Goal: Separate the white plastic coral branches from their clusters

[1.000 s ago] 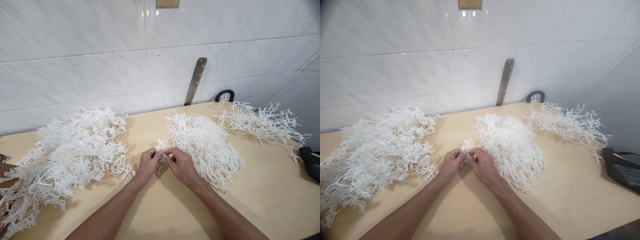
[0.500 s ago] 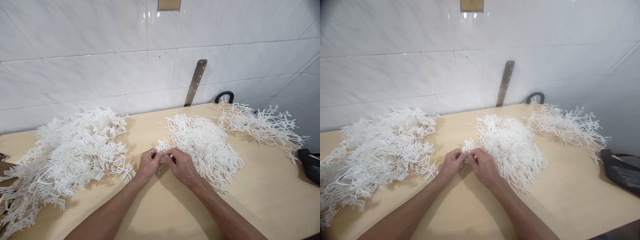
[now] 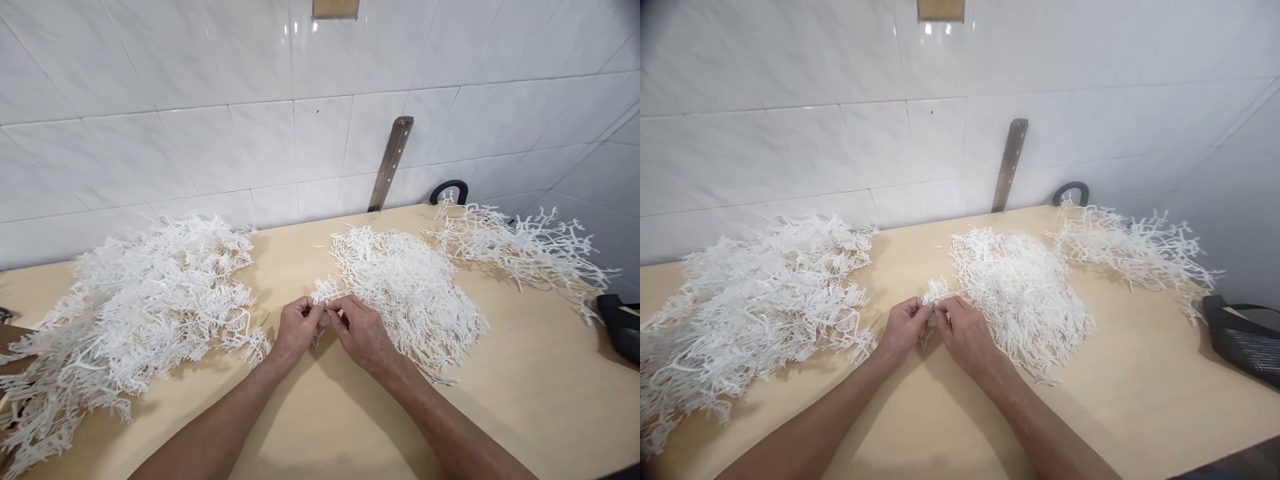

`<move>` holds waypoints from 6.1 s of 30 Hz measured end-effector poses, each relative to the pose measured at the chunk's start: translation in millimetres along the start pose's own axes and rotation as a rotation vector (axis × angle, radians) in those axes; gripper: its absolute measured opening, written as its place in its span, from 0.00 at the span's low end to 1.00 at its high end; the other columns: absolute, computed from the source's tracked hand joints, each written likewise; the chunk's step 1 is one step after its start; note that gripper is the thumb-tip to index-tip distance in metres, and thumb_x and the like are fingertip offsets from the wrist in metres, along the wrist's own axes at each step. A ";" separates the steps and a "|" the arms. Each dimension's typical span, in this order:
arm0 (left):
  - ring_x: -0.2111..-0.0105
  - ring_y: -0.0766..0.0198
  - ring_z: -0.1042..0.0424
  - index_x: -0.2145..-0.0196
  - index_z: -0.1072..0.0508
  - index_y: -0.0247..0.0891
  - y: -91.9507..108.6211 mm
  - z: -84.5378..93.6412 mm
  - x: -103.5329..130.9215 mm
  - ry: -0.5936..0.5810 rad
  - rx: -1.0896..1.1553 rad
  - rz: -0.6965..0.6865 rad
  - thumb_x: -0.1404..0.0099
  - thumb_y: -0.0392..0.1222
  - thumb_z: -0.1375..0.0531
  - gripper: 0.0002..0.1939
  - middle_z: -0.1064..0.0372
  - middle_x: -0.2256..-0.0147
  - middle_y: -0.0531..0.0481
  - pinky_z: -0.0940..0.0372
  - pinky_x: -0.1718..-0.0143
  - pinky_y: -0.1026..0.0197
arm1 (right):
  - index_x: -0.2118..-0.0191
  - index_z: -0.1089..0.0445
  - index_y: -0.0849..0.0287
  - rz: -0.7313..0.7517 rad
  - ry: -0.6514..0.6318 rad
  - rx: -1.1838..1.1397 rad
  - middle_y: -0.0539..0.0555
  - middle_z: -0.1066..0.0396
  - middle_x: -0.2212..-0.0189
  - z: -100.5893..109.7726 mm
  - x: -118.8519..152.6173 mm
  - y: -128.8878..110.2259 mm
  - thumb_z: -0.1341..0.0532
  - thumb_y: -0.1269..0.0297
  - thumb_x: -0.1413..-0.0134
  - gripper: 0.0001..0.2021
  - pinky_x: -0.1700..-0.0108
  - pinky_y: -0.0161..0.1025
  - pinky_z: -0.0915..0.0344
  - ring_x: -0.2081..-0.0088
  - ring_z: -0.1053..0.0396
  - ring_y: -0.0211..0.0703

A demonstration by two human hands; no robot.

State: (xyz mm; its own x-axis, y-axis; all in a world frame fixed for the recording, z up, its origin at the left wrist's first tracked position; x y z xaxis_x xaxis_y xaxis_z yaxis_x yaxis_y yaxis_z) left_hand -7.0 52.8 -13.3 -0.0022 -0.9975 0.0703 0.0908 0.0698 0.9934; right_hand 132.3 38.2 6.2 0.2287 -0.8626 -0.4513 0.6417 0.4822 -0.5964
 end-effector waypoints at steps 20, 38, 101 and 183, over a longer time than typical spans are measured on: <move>0.81 0.70 0.43 0.77 0.38 0.39 -8.7 0.3 -1.5 0.065 -0.071 -0.041 0.40 0.50 0.40 0.16 0.42 0.82 0.58 0.47 0.78 0.66 | 0.69 0.40 0.56 0.107 -0.016 0.044 0.50 0.36 0.73 -13.9 5.3 -11.7 0.47 0.72 0.40 0.07 0.73 0.35 0.44 0.75 0.38 0.38; 0.87 0.74 0.50 0.75 0.34 0.38 2.1 4.3 -1.3 -0.033 0.172 0.107 0.43 0.60 0.35 0.22 0.45 0.86 0.61 0.54 0.85 0.69 | 0.65 0.27 0.59 -0.278 0.487 0.336 0.56 0.25 0.69 98.7 -2.6 52.6 0.41 0.64 0.44 0.06 0.68 0.41 0.34 0.76 0.31 0.41; 0.83 0.71 0.47 0.75 0.38 0.40 -3.4 4.1 -1.9 0.014 0.091 -0.072 0.37 0.56 0.40 0.19 0.45 0.83 0.60 0.48 0.79 0.66 | 0.67 0.37 0.55 -0.563 -0.076 -0.547 0.42 0.37 0.86 -5.9 3.9 22.8 0.43 0.57 0.41 0.08 0.80 0.34 0.38 0.86 0.37 0.37; 0.80 0.69 0.44 0.75 0.39 0.40 -2.6 4.2 2.9 0.048 -0.082 -0.202 0.35 0.51 0.42 0.16 0.43 0.81 0.58 0.47 0.77 0.66 | 0.65 0.32 0.57 -0.479 -0.198 -0.332 0.45 0.34 0.82 -17.5 4.0 23.8 0.48 0.57 0.36 0.12 0.77 0.35 0.37 0.84 0.34 0.38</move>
State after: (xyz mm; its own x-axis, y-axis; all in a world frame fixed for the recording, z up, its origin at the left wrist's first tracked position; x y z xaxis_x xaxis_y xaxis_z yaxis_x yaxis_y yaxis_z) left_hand -11.4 49.8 -15.4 0.0190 -0.9905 -0.1360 0.1740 -0.1306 0.9760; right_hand 135.7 48.9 -21.4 0.1229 -0.9919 0.0310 0.4518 0.0281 -0.8917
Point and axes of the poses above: each hand's wrist, its own x-axis away from the middle knuckle, its own z-axis out of the back of the hand, y = z × x, the point moved 5 cm from there along -x, towards the middle knuckle
